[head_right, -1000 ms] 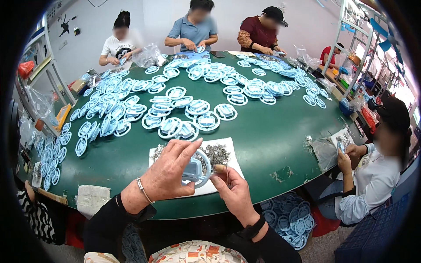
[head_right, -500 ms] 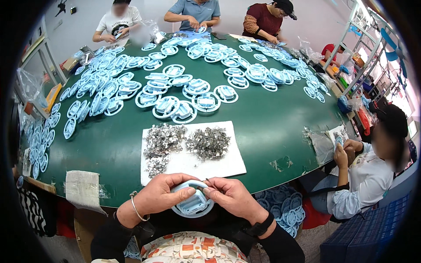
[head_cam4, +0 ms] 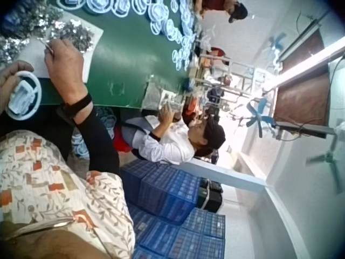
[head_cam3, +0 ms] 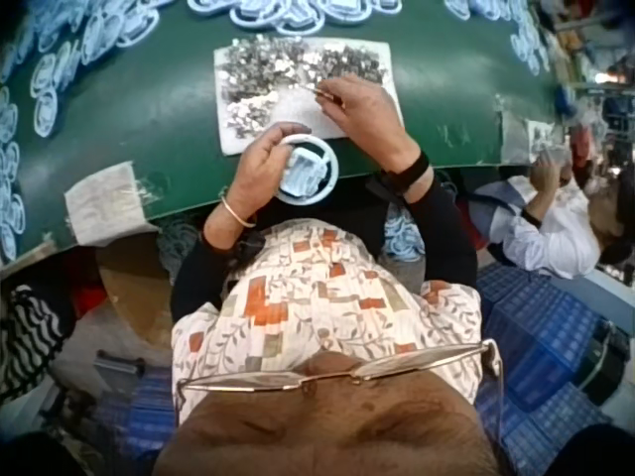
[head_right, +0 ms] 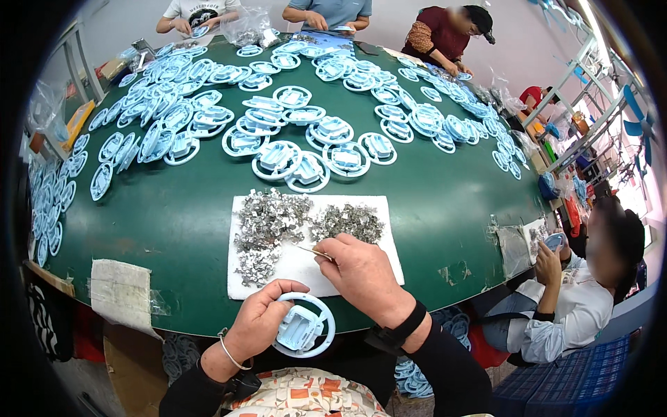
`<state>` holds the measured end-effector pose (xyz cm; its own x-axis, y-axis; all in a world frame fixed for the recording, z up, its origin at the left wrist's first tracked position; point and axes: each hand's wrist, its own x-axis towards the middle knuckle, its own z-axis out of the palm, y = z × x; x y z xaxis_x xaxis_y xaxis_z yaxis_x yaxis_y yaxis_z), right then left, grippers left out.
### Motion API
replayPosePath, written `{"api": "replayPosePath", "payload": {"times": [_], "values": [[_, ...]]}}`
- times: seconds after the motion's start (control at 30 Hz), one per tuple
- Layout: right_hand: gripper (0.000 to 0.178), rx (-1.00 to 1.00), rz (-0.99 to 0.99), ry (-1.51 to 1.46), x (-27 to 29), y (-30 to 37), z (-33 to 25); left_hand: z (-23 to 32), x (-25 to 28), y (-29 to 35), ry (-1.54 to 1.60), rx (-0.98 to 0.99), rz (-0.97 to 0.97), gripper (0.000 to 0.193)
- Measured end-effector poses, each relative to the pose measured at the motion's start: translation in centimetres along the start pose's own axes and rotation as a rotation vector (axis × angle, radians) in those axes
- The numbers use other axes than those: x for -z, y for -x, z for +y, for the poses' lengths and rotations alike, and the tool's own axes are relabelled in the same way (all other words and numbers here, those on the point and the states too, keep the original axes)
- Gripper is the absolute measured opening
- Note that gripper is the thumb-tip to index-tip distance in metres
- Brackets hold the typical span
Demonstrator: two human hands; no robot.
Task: The person sits at a large green table in a workshop, assembling light blue plastic components. They pick up a plastic ring, insert a small metal pin into it using a wooden stick, and place the finished unit on the table. This process is repeated continuously with other workers visible in the background.
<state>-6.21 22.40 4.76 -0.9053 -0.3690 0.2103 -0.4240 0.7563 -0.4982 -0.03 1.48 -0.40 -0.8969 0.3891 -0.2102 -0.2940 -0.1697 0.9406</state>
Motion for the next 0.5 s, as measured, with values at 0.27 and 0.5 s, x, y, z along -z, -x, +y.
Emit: {"api": "replayPosePath", "payload": {"times": [0.27,0.5], "values": [[0.015,0.103,-0.037,0.253,-2.3,-4.3,-0.5,0.4,0.7,0.1,-0.003,0.050,-0.053,0.035],[0.012,-0.136,-0.062,-0.194,-2.0,-3.9,0.1,0.4,0.9,0.1,0.019,0.044,-0.069,0.028]]}}
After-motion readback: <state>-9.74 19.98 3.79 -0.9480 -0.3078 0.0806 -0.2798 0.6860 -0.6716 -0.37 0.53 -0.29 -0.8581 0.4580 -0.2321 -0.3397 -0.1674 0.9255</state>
